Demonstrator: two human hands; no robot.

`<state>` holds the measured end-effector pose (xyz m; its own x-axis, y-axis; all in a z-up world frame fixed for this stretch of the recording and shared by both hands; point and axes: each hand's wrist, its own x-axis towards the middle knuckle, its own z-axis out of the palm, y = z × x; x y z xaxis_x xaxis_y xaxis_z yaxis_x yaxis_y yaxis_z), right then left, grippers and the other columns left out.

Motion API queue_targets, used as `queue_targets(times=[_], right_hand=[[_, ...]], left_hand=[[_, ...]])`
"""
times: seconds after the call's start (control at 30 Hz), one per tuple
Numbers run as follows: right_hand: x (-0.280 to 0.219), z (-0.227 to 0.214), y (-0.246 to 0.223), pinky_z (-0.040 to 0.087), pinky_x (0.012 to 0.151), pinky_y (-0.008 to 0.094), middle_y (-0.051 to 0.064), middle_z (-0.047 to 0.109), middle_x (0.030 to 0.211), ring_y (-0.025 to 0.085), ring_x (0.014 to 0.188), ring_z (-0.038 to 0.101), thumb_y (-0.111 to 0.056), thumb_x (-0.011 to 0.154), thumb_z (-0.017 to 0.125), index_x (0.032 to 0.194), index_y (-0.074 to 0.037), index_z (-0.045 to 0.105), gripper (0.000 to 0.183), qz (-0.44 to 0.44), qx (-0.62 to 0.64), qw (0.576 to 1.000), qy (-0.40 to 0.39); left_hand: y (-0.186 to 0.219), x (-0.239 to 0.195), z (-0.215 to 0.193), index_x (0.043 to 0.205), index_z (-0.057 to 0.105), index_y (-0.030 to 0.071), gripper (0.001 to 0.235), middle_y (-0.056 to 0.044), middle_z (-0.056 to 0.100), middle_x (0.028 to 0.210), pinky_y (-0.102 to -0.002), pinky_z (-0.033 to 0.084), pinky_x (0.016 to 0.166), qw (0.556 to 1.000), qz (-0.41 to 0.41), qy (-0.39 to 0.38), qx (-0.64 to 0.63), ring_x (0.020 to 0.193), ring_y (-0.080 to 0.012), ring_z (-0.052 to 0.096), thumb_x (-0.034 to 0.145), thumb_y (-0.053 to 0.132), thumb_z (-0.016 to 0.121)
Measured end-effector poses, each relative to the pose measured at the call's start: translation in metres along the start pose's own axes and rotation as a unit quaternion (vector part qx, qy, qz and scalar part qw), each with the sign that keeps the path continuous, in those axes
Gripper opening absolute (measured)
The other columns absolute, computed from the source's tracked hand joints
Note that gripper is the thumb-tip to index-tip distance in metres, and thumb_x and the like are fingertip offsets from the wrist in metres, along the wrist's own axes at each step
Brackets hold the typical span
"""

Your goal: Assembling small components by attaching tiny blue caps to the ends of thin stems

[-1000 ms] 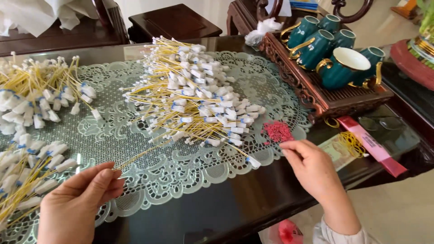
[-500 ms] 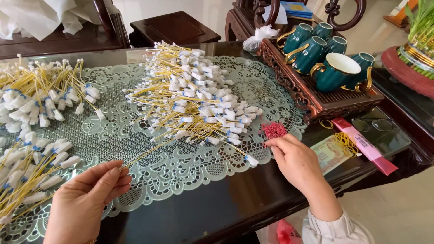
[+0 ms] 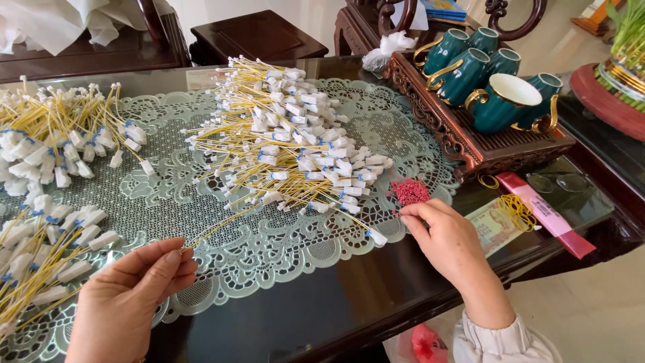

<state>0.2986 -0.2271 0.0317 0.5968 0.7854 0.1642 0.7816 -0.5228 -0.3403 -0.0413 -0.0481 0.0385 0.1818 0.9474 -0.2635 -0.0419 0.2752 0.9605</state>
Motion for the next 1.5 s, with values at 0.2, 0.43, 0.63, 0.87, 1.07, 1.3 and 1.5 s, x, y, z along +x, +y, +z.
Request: queue_targets(times=[0.2, 0.43, 0.63, 0.87, 1.07, 1.3, 1.5], right_hand=[[0.005, -0.005, -0.006, 0.049, 0.071, 0.037, -0.01, 0.067, 0.098, 0.015, 0.086, 0.066, -0.035, 0.09, 0.06, 0.092, -0.022, 0.069, 0.016, 0.029, -0.044, 0.998, -0.046], [-0.002, 0.007, -0.01, 0.046, 0.078, 0.031, 0.0, 0.071, 0.091, 0.017, 0.083, 0.067, -0.025, 0.088, 0.063, 0.09, -0.013, 0.068, 0.014, -0.068, 0.092, 0.993, 0.025], [-0.015, 0.018, -0.123, 0.047, 0.065, 0.025, 0.003, 0.062, 0.061, 0.013, 0.057, 0.058, -0.023, 0.095, 0.055, 0.086, -0.009, 0.065, 0.019, -0.15, 0.425, 0.882, -0.139], [0.005, 0.052, -0.213, 0.036, 0.051, 0.031, 0.012, 0.052, 0.054, 0.018, 0.051, 0.046, -0.016, 0.098, 0.052, 0.078, 0.0, 0.059, 0.027, -0.014, 0.541, 0.778, -0.319], [0.01, 0.067, -0.233, 0.04, 0.052, 0.027, 0.005, 0.057, 0.063, 0.013, 0.051, 0.049, -0.019, 0.097, 0.058, 0.084, -0.006, 0.064, 0.02, -0.049, 0.475, 0.83, -0.289], [0.011, 0.083, -0.229, 0.044, 0.048, 0.025, 0.001, 0.064, 0.07, 0.012, 0.051, 0.054, -0.018, 0.094, 0.059, 0.093, -0.01, 0.067, 0.011, -0.151, 0.426, 0.856, -0.25], [0.009, 0.084, -0.228, 0.043, 0.044, 0.025, -0.001, 0.059, 0.067, 0.011, 0.048, 0.051, -0.019, 0.095, 0.059, 0.092, -0.014, 0.067, 0.01, -0.176, 0.423, 0.859, -0.23]], left_hand=[[-0.003, 0.002, -0.001, 0.109, 0.067, -0.01, 0.021, -0.026, 0.069, 0.093, -0.039, 0.057, 0.081, 1.0, 0.004, -0.008, -0.005, 0.082, -0.0315, 0.065, 0.092, -0.004, 0.058], [0.002, 0.004, 0.002, 0.106, 0.071, -0.009, 0.022, -0.024, 0.072, 0.087, -0.035, 0.057, 0.077, 0.999, -0.016, 0.007, 0.03, 0.077, -0.0292, 0.068, 0.087, 0.0, 0.063], [-0.008, 0.012, -0.008, 0.104, 0.074, -0.005, 0.026, -0.018, 0.074, 0.082, -0.03, 0.062, 0.073, 1.0, -0.013, -0.028, 0.005, 0.072, -0.0209, 0.069, 0.081, 0.004, 0.07], [-0.019, 0.017, -0.011, 0.101, 0.074, -0.004, 0.02, -0.016, 0.074, 0.079, -0.031, 0.061, 0.062, 0.993, 0.009, -0.093, -0.071, 0.068, -0.021, 0.069, 0.083, 0.003, 0.07], [-0.012, 0.013, -0.011, 0.097, 0.076, -0.004, 0.018, -0.014, 0.075, 0.079, -0.027, 0.06, 0.06, 0.993, 0.005, -0.098, -0.069, 0.064, -0.0175, 0.068, 0.082, 0.006, 0.073], [-0.008, 0.013, -0.013, 0.1, 0.074, -0.003, 0.022, -0.013, 0.075, 0.082, -0.026, 0.06, 0.06, 0.991, -0.01, -0.114, -0.067, 0.063, -0.016, 0.067, 0.085, 0.012, 0.069], [-0.016, 0.017, -0.014, 0.095, 0.071, -0.003, 0.019, -0.014, 0.073, 0.083, -0.028, 0.06, 0.06, 0.983, -0.02, -0.139, -0.117, 0.062, -0.0176, 0.065, 0.085, 0.013, 0.071]])
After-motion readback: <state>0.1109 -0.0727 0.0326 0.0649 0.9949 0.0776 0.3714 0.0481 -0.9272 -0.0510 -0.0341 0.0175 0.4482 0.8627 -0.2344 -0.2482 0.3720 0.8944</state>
